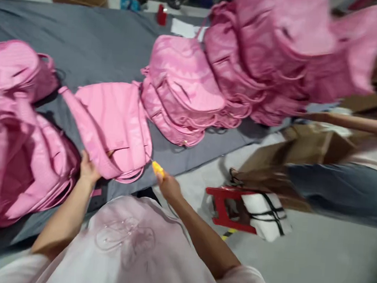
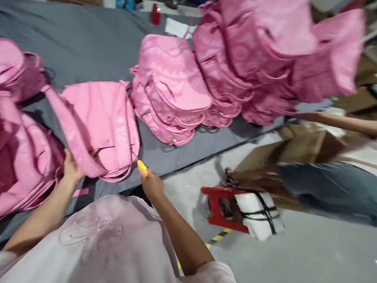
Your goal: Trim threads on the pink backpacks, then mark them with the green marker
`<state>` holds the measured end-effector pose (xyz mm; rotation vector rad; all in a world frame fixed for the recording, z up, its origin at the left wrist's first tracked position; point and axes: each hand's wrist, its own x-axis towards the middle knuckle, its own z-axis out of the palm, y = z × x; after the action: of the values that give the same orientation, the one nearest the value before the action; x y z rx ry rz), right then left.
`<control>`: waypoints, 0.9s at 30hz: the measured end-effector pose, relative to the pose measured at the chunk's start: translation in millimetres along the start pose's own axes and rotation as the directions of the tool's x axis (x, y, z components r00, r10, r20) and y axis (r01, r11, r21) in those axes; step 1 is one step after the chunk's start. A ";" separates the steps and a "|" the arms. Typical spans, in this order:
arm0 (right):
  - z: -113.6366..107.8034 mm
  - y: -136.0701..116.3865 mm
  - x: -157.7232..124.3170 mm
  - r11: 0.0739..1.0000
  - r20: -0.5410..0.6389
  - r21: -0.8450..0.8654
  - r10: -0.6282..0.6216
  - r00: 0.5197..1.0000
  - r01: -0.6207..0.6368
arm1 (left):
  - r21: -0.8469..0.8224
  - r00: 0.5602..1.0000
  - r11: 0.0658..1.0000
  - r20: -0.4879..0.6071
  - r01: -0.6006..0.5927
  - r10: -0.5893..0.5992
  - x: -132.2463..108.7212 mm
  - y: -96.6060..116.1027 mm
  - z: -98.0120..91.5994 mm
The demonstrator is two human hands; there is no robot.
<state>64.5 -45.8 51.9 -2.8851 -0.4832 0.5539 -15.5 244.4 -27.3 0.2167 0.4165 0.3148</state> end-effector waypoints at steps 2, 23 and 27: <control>1.8 7.0 -11.6 1.000 0.029 -0.011 0.011 1.000 -0.011 | 0.007 0.997 0.999 -0.070 -0.034 0.035 -9.3 6.4 -9.1; 42.3 -15.5 -55.7 0.993 0.187 -0.112 0.057 0.981 -0.036 | 0.595 0.862 -0.741 0.505 -0.312 0.042 -39.8 -75.7 37.0; 45.7 -17.2 -53.7 0.998 0.186 -0.053 0.042 0.982 -0.033 | 0.614 0.882 -0.731 0.471 -0.299 0.035 -3.8 -80.1 47.7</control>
<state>-5.2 -43.6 31.6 -2.9089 -0.4754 0.8360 22.1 162.0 -4.9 2.6512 0.3265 0.2362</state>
